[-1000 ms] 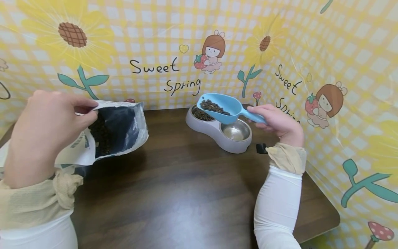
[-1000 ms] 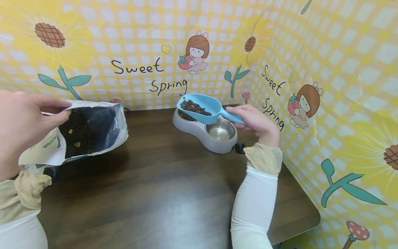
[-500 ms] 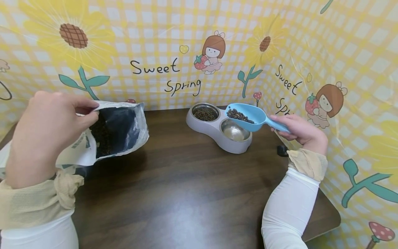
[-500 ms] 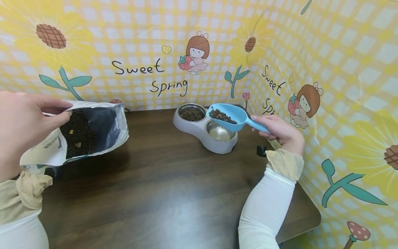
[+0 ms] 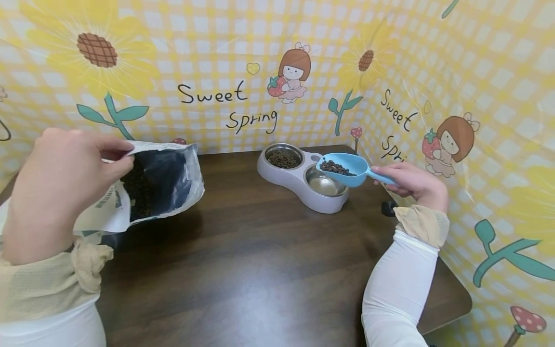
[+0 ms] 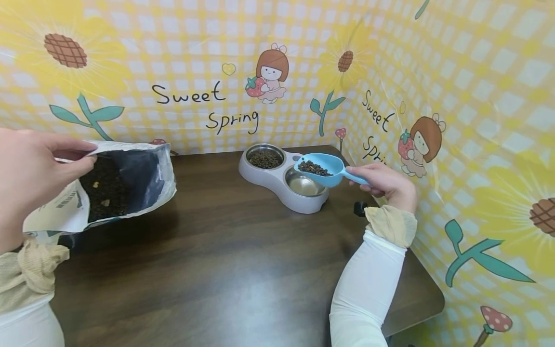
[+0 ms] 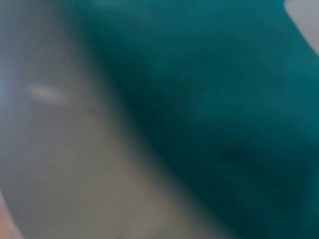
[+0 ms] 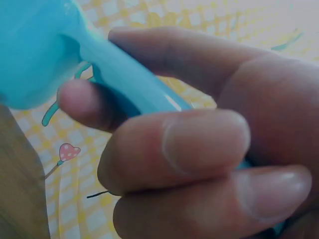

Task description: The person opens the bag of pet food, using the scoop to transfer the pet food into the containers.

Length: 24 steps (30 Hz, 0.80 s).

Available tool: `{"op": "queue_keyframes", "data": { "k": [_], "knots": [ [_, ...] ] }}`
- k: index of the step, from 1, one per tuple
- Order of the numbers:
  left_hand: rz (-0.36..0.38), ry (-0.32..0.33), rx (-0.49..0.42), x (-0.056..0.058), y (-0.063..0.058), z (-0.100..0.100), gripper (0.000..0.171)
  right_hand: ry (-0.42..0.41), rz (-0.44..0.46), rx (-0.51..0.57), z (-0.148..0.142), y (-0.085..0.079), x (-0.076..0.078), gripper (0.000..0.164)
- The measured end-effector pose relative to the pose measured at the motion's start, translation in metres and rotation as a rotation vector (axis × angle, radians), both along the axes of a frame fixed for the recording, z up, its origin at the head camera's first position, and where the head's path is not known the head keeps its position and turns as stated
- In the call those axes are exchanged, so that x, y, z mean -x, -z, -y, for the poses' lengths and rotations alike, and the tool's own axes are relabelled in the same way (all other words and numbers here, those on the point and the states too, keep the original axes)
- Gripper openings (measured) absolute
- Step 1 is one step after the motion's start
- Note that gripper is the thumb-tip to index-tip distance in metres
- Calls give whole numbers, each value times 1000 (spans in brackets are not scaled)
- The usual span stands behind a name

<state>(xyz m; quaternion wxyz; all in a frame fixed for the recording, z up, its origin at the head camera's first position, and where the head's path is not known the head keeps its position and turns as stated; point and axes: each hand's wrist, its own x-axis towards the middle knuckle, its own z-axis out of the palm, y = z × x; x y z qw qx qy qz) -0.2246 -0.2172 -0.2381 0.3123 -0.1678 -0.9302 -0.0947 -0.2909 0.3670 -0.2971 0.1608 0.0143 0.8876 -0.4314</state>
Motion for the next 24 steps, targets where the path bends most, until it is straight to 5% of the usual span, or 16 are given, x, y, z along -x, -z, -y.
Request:
{"op": "queue_keyframes", "data": {
  "k": [9,24],
  "knots": [
    [-19,4,-9,0,0,1,21,-21,51,-118,13,-5,6,42],
    [1,-9,-5,0,0,1,20,-62,-8,-376,40,-11,12,48]
  ]
}}
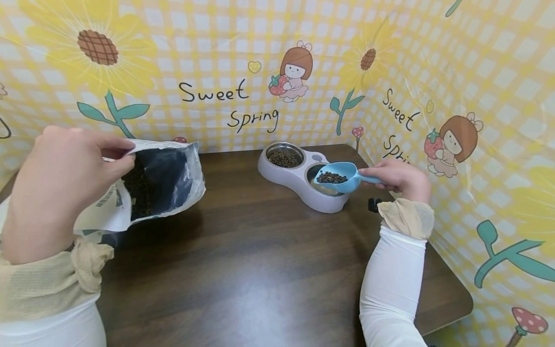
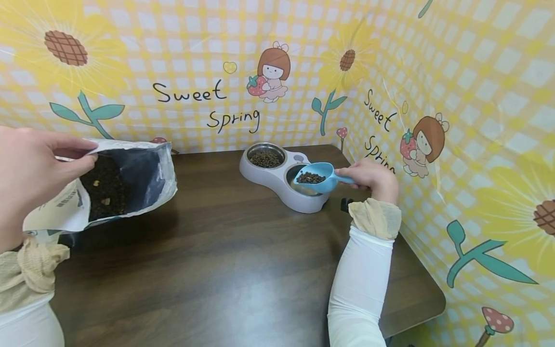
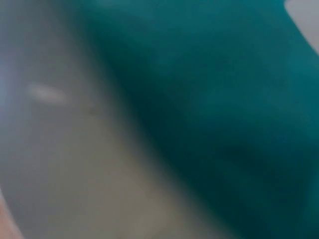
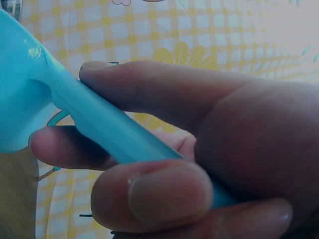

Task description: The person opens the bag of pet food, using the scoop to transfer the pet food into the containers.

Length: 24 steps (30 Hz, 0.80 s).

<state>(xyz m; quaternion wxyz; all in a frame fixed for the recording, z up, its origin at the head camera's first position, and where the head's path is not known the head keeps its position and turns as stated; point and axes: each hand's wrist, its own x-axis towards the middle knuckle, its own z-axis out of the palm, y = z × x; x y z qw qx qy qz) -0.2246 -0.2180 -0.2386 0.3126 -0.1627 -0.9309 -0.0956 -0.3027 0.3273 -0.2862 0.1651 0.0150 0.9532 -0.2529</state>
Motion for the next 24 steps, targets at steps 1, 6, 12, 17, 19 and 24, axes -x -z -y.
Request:
{"op": "queue_keyframes", "data": {
  "k": [1,6,12,17,19,24],
  "knots": [
    [-1,1,-2,0,0,0,21,5,2,-5,1,-1,0,48],
    [4,-1,0,0,0,0,21,13,-3,-37,7,-2,2,49],
    [7,-1,8,0,0,0,21,16,-20,-77,12,-2,4,49],
    [9,0,2,1,1,1,21,14,-20,-111,18,-4,3,51],
    [10,-1,3,1,1,1,21,11,-20,-125,20,-5,3,52],
    [-4,6,8,1,1,1,21,22,-19,-164,23,-8,4,54]
  ]
}}
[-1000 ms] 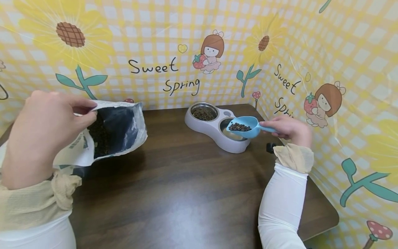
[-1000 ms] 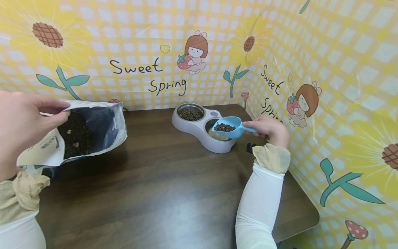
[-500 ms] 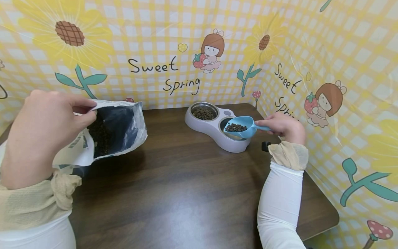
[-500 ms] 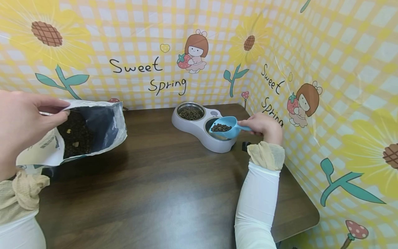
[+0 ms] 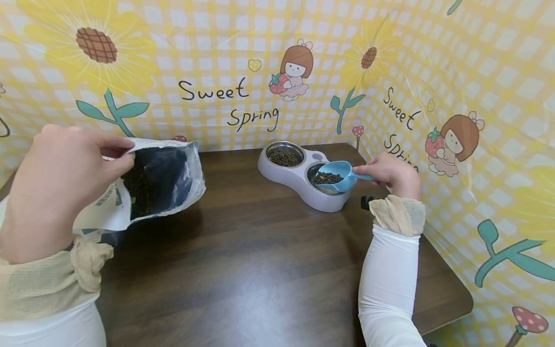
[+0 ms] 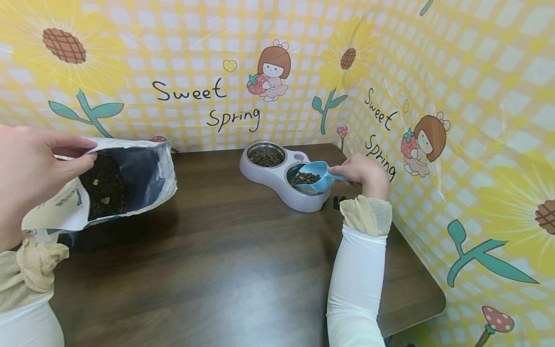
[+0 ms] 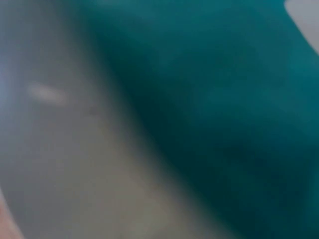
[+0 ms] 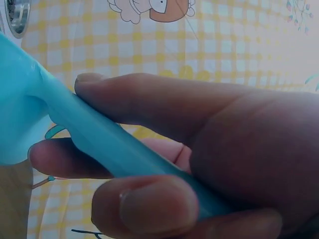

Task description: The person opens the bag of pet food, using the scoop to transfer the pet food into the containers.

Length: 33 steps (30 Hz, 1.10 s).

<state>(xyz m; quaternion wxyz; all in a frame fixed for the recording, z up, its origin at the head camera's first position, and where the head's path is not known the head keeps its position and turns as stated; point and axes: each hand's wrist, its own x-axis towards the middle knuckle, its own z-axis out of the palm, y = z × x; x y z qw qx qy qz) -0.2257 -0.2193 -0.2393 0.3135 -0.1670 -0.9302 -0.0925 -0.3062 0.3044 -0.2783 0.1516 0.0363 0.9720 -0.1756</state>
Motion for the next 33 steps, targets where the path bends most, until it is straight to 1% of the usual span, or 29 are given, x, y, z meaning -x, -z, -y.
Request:
{"op": "queue_keyframes", "data": {
  "k": [3,11,23,30,33],
  "knots": [
    [-5,3,2,0,0,0,21,2,-5,-15,2,-1,1,54],
    [15,-8,-3,0,0,0,22,4,-17,-15,5,-3,0,53],
    [-10,13,-5,0,-1,-1,21,15,-30,12,0,-3,-3,51],
    [22,-4,-12,-1,-1,-1,21,8,-49,8,-5,-6,-7,49],
    [20,-2,-16,-1,-1,-1,21,11,-60,0,-6,-7,-9,49]
  ]
}}
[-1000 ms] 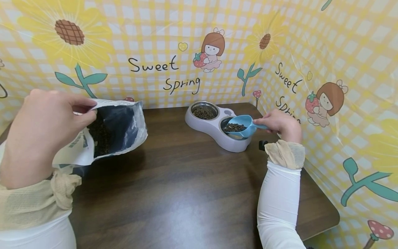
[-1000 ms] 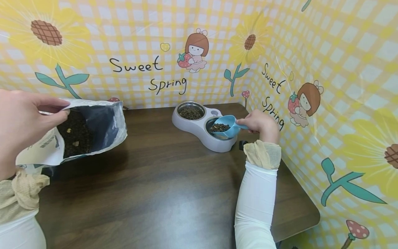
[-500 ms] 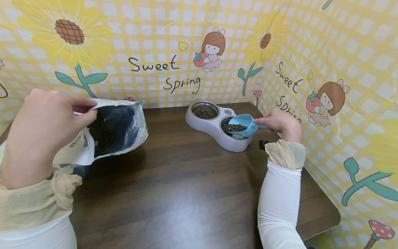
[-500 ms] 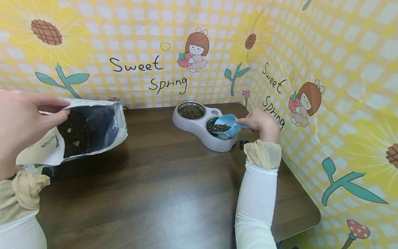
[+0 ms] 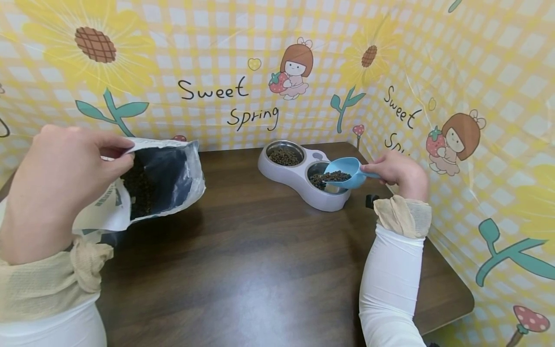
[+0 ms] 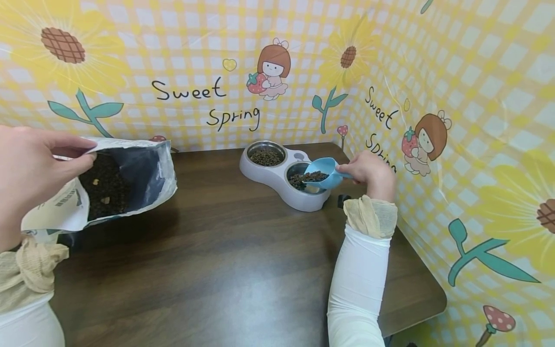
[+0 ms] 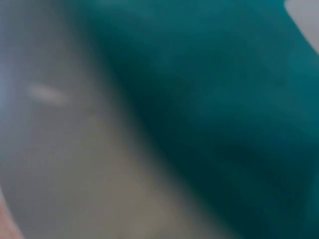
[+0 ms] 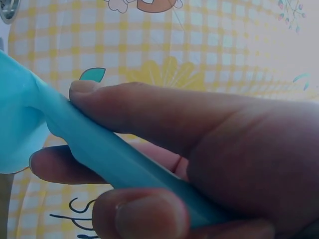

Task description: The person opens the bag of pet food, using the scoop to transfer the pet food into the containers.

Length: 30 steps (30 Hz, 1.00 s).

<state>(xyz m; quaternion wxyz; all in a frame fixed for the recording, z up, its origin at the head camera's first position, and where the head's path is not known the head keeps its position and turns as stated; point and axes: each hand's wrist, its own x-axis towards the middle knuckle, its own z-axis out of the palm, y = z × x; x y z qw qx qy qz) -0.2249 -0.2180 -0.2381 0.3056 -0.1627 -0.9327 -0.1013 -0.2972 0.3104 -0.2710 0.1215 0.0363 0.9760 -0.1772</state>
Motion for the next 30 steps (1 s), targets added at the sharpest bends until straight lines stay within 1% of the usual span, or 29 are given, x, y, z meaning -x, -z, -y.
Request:
{"op": "queue_keyframes", "data": {
  "k": [7,15,27,30],
  "knots": [
    [-3,-3,3,0,0,1,21,24,-22,-38,1,-3,-2,49],
    [3,-10,3,0,1,1,21,28,-49,-82,1,-5,-4,48],
    [5,-12,4,-2,1,0,21,71,-54,-62,-2,-5,-5,40],
    [2,-12,5,-2,1,-1,21,77,-61,-67,-2,-5,-6,42]
  ]
}}
